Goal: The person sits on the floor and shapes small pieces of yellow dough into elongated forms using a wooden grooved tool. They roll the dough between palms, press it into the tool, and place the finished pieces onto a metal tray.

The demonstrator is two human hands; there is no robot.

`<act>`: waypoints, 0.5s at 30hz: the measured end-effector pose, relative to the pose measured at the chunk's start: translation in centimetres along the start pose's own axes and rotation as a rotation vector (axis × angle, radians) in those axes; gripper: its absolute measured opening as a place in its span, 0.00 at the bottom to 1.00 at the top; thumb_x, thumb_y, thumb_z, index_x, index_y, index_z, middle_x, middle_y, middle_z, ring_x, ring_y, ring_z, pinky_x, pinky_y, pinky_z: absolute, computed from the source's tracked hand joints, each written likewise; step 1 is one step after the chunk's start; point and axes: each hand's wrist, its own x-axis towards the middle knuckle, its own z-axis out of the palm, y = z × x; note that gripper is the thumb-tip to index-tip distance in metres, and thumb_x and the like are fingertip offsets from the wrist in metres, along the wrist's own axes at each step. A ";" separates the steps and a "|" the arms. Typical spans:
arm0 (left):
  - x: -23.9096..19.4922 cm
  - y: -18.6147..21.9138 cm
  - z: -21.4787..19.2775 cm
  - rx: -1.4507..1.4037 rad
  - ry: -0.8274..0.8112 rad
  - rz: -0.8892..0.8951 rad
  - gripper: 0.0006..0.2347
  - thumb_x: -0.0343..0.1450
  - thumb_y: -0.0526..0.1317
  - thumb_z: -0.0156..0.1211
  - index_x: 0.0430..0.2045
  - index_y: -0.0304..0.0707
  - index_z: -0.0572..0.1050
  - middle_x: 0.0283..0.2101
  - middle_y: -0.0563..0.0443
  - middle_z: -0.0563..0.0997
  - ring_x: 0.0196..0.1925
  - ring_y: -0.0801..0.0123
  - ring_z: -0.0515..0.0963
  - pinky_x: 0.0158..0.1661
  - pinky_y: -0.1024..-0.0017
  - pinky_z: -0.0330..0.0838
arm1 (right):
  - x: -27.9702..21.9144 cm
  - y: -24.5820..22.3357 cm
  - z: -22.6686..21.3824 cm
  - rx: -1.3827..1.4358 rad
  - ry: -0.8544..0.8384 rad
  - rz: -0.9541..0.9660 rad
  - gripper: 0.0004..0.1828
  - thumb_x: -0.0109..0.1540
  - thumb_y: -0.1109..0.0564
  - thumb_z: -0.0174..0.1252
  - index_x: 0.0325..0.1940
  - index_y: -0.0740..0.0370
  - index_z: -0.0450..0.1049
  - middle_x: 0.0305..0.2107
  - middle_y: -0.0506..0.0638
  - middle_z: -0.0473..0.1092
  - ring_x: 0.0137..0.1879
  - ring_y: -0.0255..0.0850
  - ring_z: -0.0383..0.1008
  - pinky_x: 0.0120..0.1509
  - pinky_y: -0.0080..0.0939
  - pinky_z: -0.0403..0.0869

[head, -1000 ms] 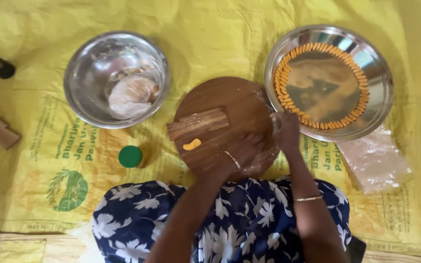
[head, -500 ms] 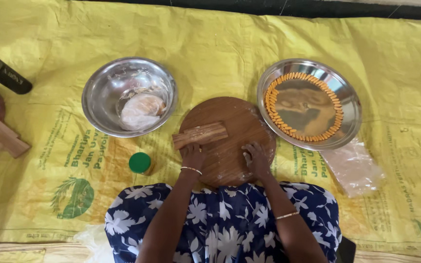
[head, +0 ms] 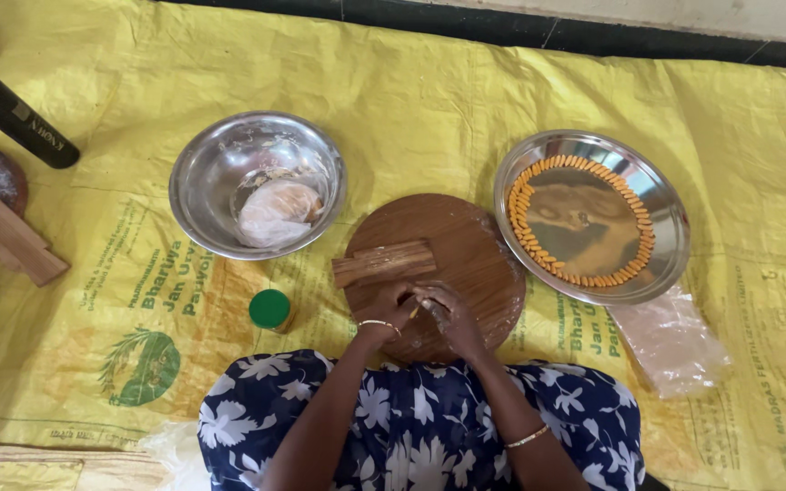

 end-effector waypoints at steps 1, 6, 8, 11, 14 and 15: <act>0.2 0.3 0.2 0.003 0.001 -0.075 0.12 0.75 0.42 0.60 0.44 0.30 0.79 0.36 0.44 0.84 0.38 0.65 0.82 0.41 0.69 0.74 | 0.1 -0.1 -0.2 -0.036 0.023 0.006 0.15 0.66 0.57 0.58 0.56 0.60 0.78 0.51 0.52 0.75 0.58 0.43 0.76 0.66 0.41 0.71; 1.0 2.1 1.4 -0.245 -0.017 -0.253 0.13 0.75 0.44 0.58 0.42 0.30 0.77 0.33 0.48 0.83 0.30 0.73 0.80 0.31 0.74 0.72 | 0.0 1.5 -1.4 -0.101 0.101 0.031 0.15 0.61 0.61 0.65 0.51 0.64 0.77 0.45 0.53 0.75 0.52 0.44 0.77 0.57 0.41 0.74; 1.4 3.0 1.5 -0.260 -0.025 -0.284 0.14 0.75 0.46 0.60 0.41 0.30 0.77 0.33 0.49 0.83 0.29 0.74 0.80 0.32 0.76 0.73 | 0.1 2.2 -1.5 -0.172 0.167 -0.010 0.14 0.60 0.62 0.65 0.50 0.65 0.78 0.46 0.53 0.75 0.53 0.44 0.77 0.58 0.42 0.73; 1.3 4.5 1.0 -0.264 -0.049 -0.394 0.15 0.72 0.46 0.64 0.42 0.31 0.77 0.32 0.49 0.83 0.29 0.75 0.78 0.31 0.75 0.73 | 0.3 2.6 -1.3 -0.180 0.226 -0.020 0.14 0.60 0.63 0.65 0.49 0.66 0.77 0.48 0.53 0.74 0.54 0.43 0.76 0.58 0.41 0.73; 1.4 5.8 0.8 -0.238 -0.062 -0.483 0.15 0.69 0.46 0.67 0.43 0.36 0.76 0.32 0.49 0.82 0.29 0.76 0.77 0.30 0.74 0.73 | 0.4 2.9 -1.5 -0.137 0.188 0.013 0.14 0.60 0.65 0.63 0.51 0.64 0.78 0.44 0.53 0.74 0.51 0.41 0.76 0.55 0.39 0.74; 1.5 6.1 0.8 -0.281 -0.056 -0.451 0.15 0.69 0.45 0.68 0.42 0.34 0.76 0.32 0.49 0.82 0.29 0.75 0.77 0.31 0.75 0.73 | 0.3 3.1 -1.6 -0.122 0.162 0.027 0.15 0.61 0.66 0.63 0.52 0.63 0.79 0.42 0.53 0.75 0.49 0.41 0.77 0.54 0.39 0.74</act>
